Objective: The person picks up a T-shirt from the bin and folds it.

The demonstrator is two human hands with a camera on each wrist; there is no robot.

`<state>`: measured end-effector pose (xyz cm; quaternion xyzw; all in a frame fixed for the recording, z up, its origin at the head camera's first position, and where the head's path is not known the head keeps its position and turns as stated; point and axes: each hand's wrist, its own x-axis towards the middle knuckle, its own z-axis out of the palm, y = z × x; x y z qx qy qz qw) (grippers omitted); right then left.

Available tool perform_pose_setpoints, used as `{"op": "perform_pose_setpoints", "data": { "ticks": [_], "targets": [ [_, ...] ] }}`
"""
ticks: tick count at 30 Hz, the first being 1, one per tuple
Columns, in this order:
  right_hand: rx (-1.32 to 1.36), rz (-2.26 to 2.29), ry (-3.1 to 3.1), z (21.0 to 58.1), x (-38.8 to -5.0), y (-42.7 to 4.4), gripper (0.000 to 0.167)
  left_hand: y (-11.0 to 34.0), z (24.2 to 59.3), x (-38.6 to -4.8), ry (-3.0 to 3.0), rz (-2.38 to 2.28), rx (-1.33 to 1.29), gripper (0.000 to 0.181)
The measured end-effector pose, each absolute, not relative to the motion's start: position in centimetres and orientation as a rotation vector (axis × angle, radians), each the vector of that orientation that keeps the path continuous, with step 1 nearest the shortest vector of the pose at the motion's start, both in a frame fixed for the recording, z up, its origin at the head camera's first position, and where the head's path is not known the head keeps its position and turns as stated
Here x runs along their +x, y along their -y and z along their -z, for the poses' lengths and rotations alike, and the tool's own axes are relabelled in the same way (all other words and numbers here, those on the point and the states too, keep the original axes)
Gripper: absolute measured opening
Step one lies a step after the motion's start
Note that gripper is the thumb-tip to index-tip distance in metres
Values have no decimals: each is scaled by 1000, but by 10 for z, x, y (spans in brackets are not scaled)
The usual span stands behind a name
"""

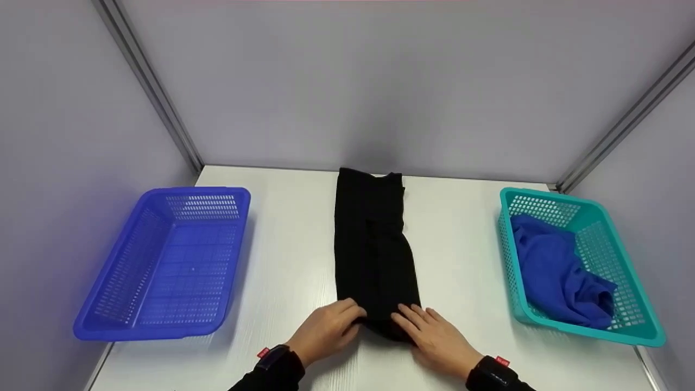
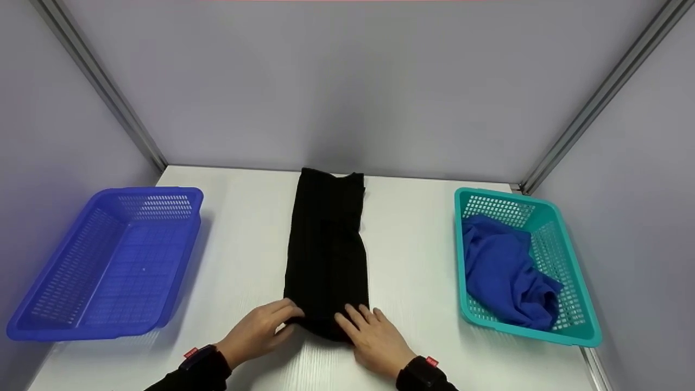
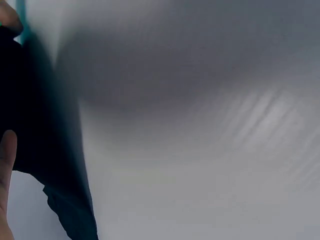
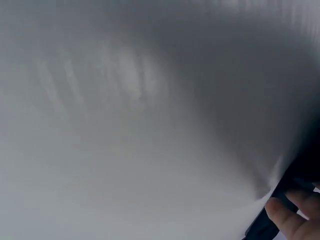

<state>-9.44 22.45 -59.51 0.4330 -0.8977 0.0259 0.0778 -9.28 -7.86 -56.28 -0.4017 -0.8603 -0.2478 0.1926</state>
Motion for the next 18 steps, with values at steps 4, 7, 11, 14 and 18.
{"op": "perform_pose_setpoints", "data": {
  "ticks": [4,7,11,14,18],
  "targets": [
    [1157,-179,2693,594,-89,-206,84,75,560,-94,2379,690,-1115,24],
    [1043,-286,2730,593,-89,-187,87,73,559,-94,2366,676,-1114,24],
    [920,-385,2754,590,-93,-174,70,72,558,-95,2356,677,-1110,23],
    [910,-402,2703,590,-96,-181,61,73,556,-95,2341,695,-1106,22],
    [946,-429,2584,592,-95,-204,49,78,555,-94,2334,716,-1115,22]
  ]
}}
